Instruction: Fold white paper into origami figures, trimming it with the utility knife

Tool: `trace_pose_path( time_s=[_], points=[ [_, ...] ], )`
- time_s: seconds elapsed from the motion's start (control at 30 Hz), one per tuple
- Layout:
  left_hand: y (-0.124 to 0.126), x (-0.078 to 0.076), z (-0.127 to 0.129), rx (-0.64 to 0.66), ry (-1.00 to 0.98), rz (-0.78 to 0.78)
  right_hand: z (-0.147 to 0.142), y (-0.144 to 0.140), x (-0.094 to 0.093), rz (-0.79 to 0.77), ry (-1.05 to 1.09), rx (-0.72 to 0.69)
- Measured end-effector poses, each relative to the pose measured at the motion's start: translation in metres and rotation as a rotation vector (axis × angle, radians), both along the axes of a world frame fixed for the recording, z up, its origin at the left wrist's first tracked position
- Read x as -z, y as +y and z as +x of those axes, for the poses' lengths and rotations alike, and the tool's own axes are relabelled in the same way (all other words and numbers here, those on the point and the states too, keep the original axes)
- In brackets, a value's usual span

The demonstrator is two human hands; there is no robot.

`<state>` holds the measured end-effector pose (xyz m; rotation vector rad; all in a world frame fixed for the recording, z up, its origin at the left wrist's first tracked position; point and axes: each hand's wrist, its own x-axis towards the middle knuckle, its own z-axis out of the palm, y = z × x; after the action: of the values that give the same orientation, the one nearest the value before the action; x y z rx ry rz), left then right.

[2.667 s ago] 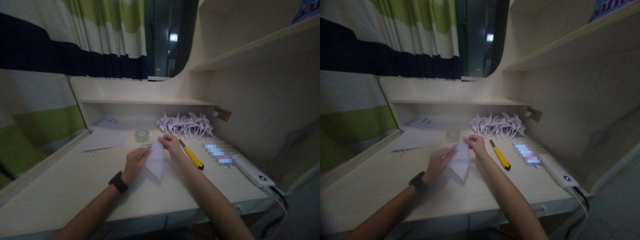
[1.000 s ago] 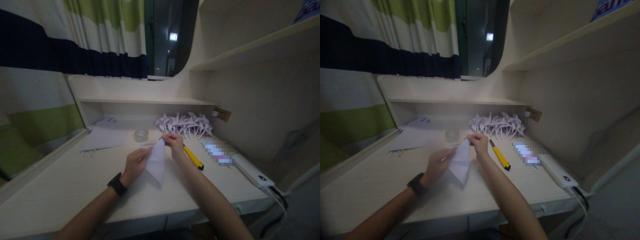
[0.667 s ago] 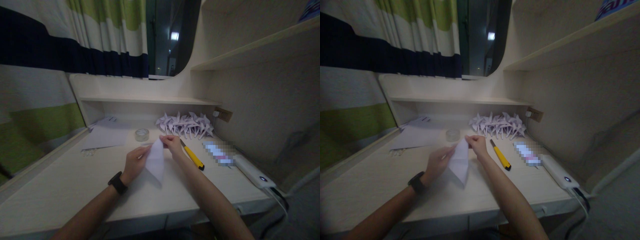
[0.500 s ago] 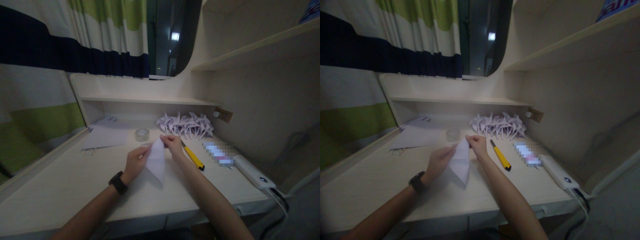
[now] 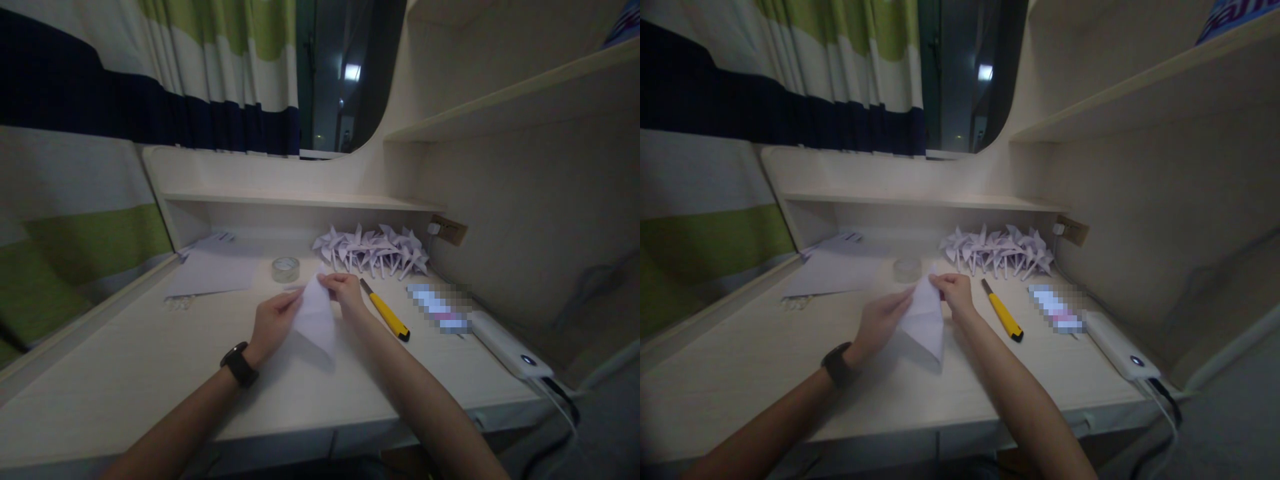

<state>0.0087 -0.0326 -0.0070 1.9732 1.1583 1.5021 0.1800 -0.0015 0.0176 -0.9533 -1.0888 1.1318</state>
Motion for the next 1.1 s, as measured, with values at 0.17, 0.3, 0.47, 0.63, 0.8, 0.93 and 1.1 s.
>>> trace_pose_path(
  time_s=[0.17,0.3,0.47,0.63,0.8,0.93,1.1],
  points=[
    [-0.001,-0.001,0.0,0.023,0.025,-0.042,0.002,0.003,0.001,-0.013,0.032,0.008],
    [0.0,0.0,0.0,0.029,0.026,-0.073,0.003,0.005,0.003,-0.004,0.04,0.057],
    [0.001,0.001,0.0,0.073,0.033,-0.1,0.002,0.006,0.003,-0.037,0.048,0.072],
    [0.001,-0.001,0.0,0.109,0.015,-0.13,0.0,0.007,0.005,-0.026,0.087,0.151],
    [0.002,0.001,-0.002,0.139,0.029,-0.168,0.0,0.008,0.01,0.002,0.021,0.16],
    [0.002,0.001,-0.001,0.16,0.005,-0.198,0.001,0.009,0.012,0.013,0.008,0.183],
    [0.002,-0.001,-0.003,0.132,-0.033,-0.21,-0.003,0.007,0.015,0.071,-0.077,0.163]
  ],
)
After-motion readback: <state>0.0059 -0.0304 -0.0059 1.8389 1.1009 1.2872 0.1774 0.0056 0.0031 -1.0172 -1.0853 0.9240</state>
